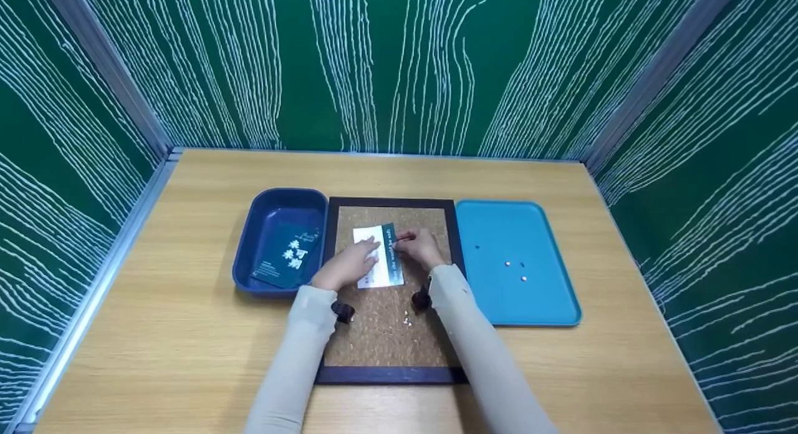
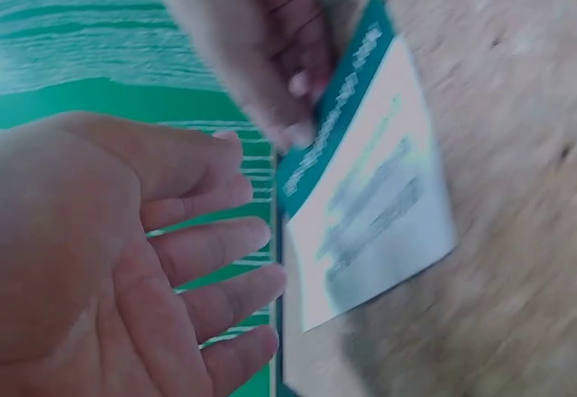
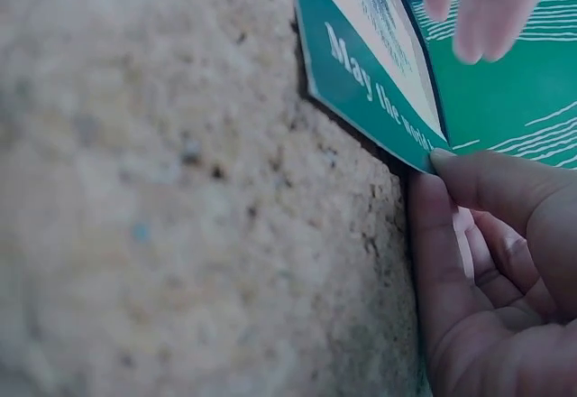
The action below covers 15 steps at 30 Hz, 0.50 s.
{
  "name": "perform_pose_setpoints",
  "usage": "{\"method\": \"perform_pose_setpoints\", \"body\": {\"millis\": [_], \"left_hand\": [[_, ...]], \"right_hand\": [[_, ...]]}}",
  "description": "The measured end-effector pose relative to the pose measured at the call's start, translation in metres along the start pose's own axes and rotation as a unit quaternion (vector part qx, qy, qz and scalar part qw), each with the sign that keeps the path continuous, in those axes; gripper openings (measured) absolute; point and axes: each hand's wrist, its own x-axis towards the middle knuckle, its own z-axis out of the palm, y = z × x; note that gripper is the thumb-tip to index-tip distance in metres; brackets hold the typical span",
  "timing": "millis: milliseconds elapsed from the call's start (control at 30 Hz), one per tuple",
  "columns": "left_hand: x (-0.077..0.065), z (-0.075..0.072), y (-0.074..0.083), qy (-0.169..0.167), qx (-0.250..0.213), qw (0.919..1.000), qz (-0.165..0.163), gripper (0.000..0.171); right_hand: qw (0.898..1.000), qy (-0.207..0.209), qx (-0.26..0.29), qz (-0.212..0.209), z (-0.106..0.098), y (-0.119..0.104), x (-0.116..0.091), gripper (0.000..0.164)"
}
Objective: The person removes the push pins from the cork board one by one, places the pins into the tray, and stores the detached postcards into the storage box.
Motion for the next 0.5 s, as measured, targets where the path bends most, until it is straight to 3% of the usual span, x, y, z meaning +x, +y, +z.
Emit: {"method": "perform_pose_setpoints", "body": {"millis": [300, 500], "left_hand": [[-0.012, -0.034, -0.009, 0.056, -0.066, 0.9961, 0.017, 0.043], [-0.021, -0.057, -0.019, 0.106, -0.058, 0.9919, 0.038, 0.043]], "right_hand": [[1.0, 0.007, -0.004, 0.005, 0.002, 0.002, 0.0, 0.015], [1.0, 0.007, -0.008, 0.011, 0.002, -0.001, -0.002, 0.016]]}}
